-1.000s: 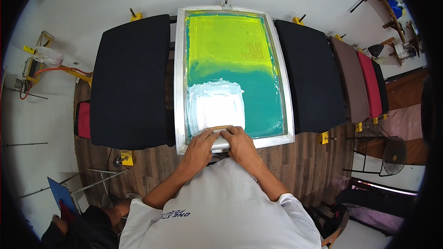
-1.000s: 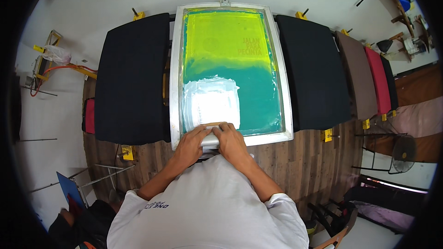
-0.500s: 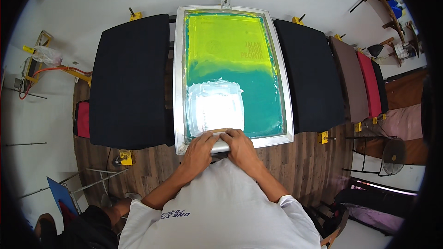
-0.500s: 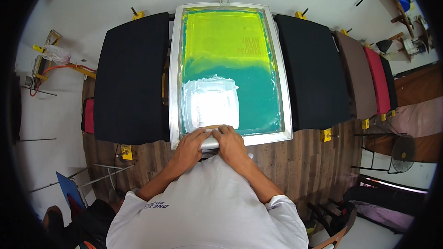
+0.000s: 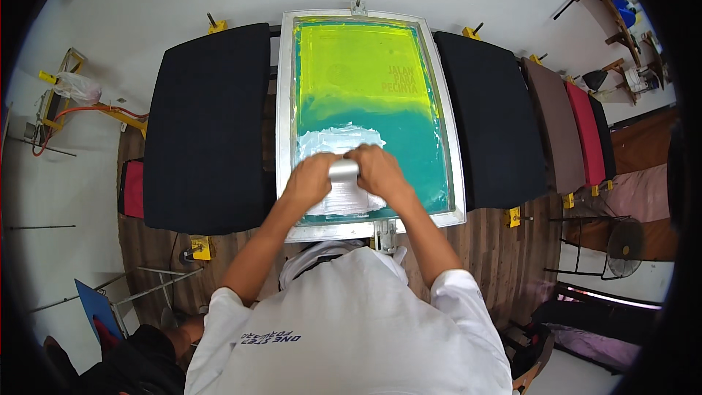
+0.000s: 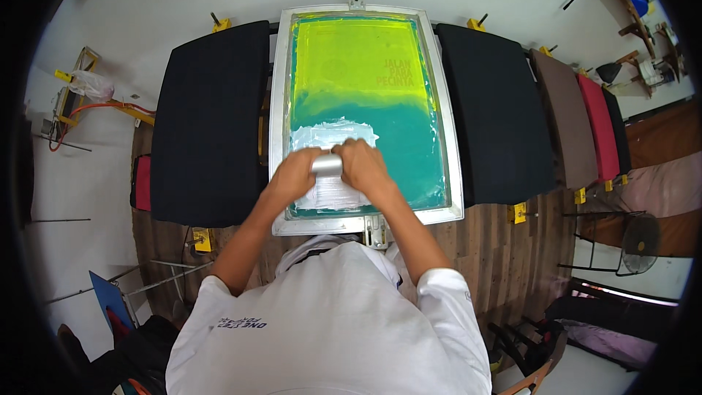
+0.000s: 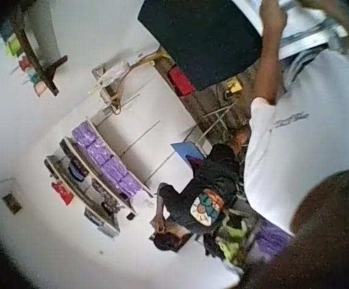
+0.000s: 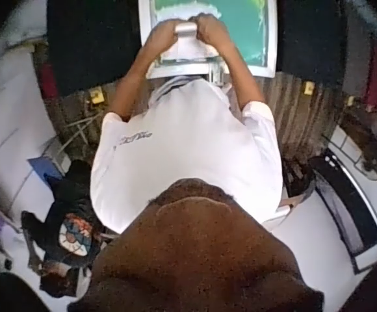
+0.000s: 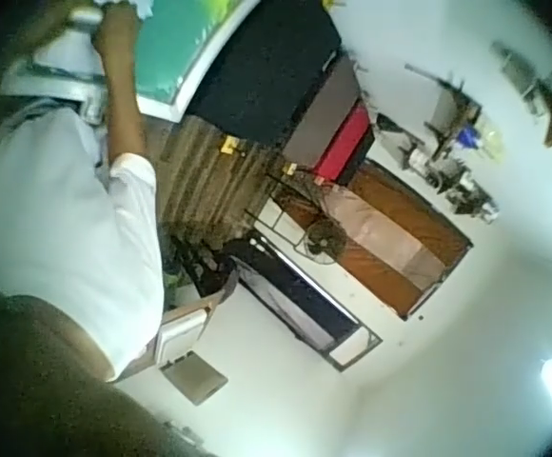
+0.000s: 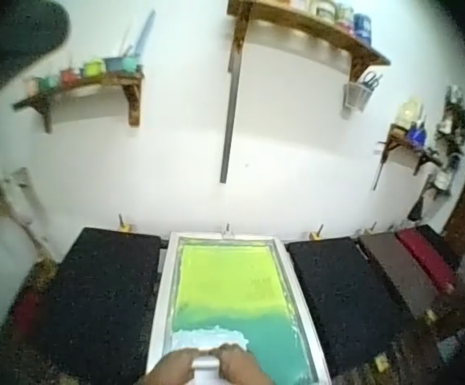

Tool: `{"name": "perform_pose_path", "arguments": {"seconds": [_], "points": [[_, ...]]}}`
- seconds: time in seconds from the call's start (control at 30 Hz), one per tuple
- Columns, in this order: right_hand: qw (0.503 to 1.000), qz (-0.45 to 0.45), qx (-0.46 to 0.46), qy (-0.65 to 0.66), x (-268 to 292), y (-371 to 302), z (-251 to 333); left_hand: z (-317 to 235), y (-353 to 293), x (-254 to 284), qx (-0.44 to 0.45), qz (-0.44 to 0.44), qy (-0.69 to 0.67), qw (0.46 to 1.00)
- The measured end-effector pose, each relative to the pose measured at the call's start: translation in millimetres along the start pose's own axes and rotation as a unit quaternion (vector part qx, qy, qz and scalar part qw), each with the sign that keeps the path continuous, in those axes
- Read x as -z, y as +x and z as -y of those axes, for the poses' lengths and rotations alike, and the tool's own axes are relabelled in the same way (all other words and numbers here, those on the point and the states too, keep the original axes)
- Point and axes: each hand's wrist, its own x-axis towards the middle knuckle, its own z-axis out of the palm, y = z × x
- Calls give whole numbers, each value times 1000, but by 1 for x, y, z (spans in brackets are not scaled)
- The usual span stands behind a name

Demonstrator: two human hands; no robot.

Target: Applying white ink to a screen using a squeegee to print a design on fabric.

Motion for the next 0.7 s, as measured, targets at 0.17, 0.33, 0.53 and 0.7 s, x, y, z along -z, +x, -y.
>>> {"name": "perform_pose_path", "arguments": {"seconds": [0.17,0.33,0.53,0.7], "points": [[1000,-5,-4,3,-6,10,-6,9,8,-3,-22,-32,-11,999],[999,-22,-9,35,-20,-49,15,-4,-46,-28,-51,-54,1,997],[998,-3,-3,63,-26,-102,31,-35,-96,-25,13,55,11,998],[1000,16,15,17,-3,-57,19,-22,-55,-12,-18,9,-41,999]]}}
